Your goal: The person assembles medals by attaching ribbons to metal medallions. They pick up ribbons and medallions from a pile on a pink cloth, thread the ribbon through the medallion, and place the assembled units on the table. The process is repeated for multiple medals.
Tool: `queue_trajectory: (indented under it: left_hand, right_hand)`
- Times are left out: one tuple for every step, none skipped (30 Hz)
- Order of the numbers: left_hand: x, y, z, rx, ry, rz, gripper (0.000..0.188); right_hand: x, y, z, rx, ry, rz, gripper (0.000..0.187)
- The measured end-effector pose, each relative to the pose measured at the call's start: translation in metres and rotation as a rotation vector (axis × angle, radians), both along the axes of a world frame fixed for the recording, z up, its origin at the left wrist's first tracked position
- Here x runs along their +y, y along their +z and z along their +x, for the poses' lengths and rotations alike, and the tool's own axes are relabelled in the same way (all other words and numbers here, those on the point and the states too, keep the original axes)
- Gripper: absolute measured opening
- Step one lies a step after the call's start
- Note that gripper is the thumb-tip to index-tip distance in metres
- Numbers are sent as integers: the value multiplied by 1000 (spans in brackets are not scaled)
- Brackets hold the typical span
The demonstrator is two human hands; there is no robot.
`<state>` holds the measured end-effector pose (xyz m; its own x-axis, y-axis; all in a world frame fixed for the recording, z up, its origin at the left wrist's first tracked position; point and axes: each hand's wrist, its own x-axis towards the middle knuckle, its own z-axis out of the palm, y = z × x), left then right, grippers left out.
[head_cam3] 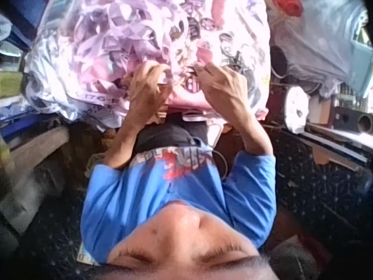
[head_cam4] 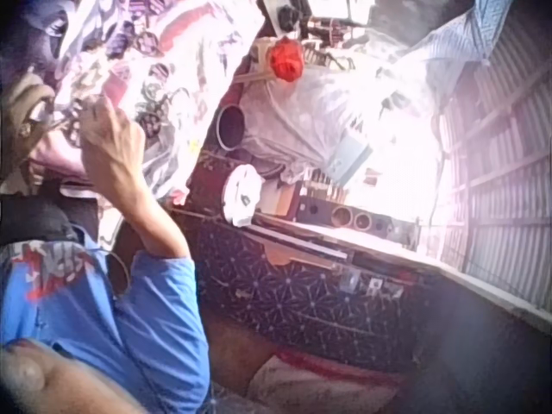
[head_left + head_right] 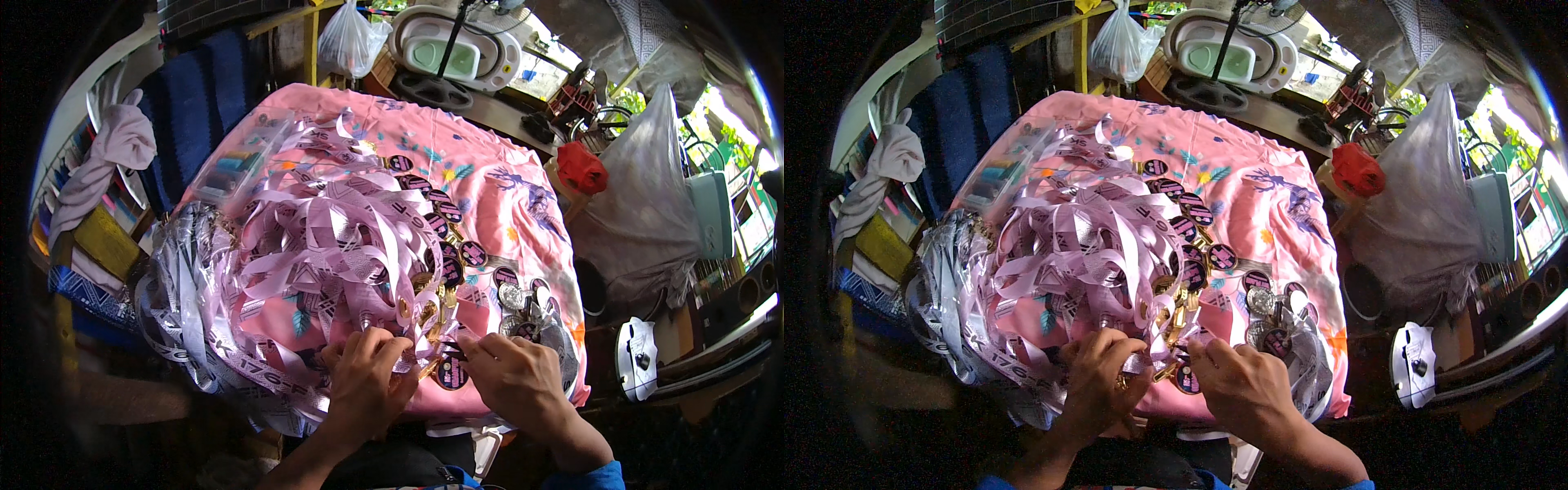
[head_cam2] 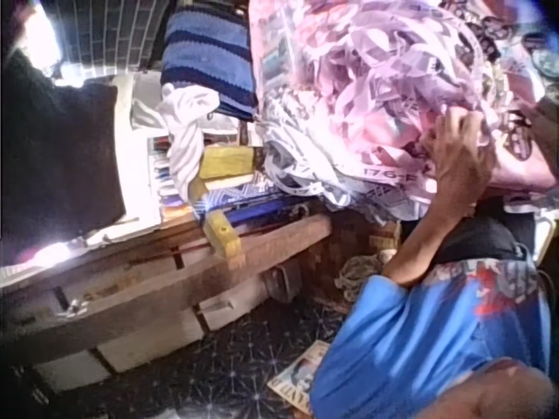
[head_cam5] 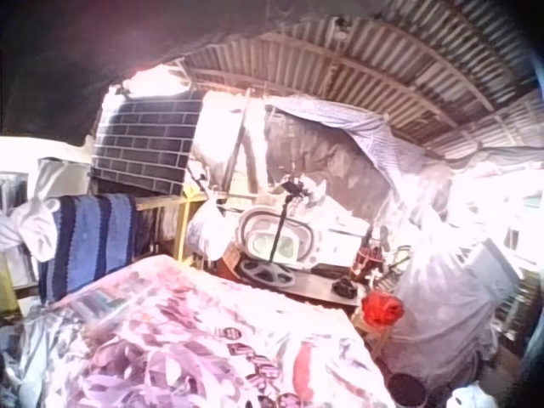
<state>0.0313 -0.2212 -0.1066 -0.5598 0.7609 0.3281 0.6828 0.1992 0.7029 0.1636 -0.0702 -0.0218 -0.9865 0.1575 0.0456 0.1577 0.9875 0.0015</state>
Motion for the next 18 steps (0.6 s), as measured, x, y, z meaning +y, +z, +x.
queue_trajectory:
  left_hand:
    - [5,1,3,-9,12,2,33]
    - [9,3,5,-17,24,3,35]
    - [13,1,6,0,45,3,40]
    - [16,-1,6,0,52,-9,39]
    - [19,-3,6,0,60,-21,38]
    - [21,-5,5,1,67,-33,38]
    - [22,-8,6,-40,49,-41,36]
    - [21,-12,6,-81,32,-50,35]
    - [20,-15,6,-122,14,-58,35]
    - [19,-15,6,-130,19,-61,33]
    - [18,-14,7,-138,24,-65,33]
    - [17,-13,7,-146,30,-68,32]
    - [17,-14,7,-147,33,-64,31]
    - [17,-15,8,-148,36,-60,30]
    - [18,-15,7,-149,39,-56,30]
    - [18,-14,8,-145,38,-55,30]
    - [17,-11,8,-142,36,-53,29]
    - [17,-9,8,-138,34,-51,29]
  right_hand:
    - [1,-3,1,6,11,-16,34]
    - [1,-7,2,16,2,-1,31]
    - [0,-10,3,26,-7,15,28]
    - [-1,-13,3,38,-14,29,25]
    - [-2,-13,3,39,-19,27,25]
    - [-2,-15,3,41,-9,32,26]
    - [-1,-17,4,44,0,34,27]
    - [-1,-20,4,48,9,37,27]
    - [0,-22,3,17,22,40,29]
    - [0,-23,2,17,39,42,29]
    - [0,-25,1,16,57,43,29]
    - [-1,-26,0,15,75,44,29]
    - [-3,-27,0,33,69,51,28]
    - [-4,-28,0,27,72,68,28]
    - [-5,-29,0,22,75,85,27]
    - [-5,-30,-1,15,80,101,26]
    - [-6,-32,-1,43,106,132,20]
    - [-5,-35,-2,72,132,163,14]
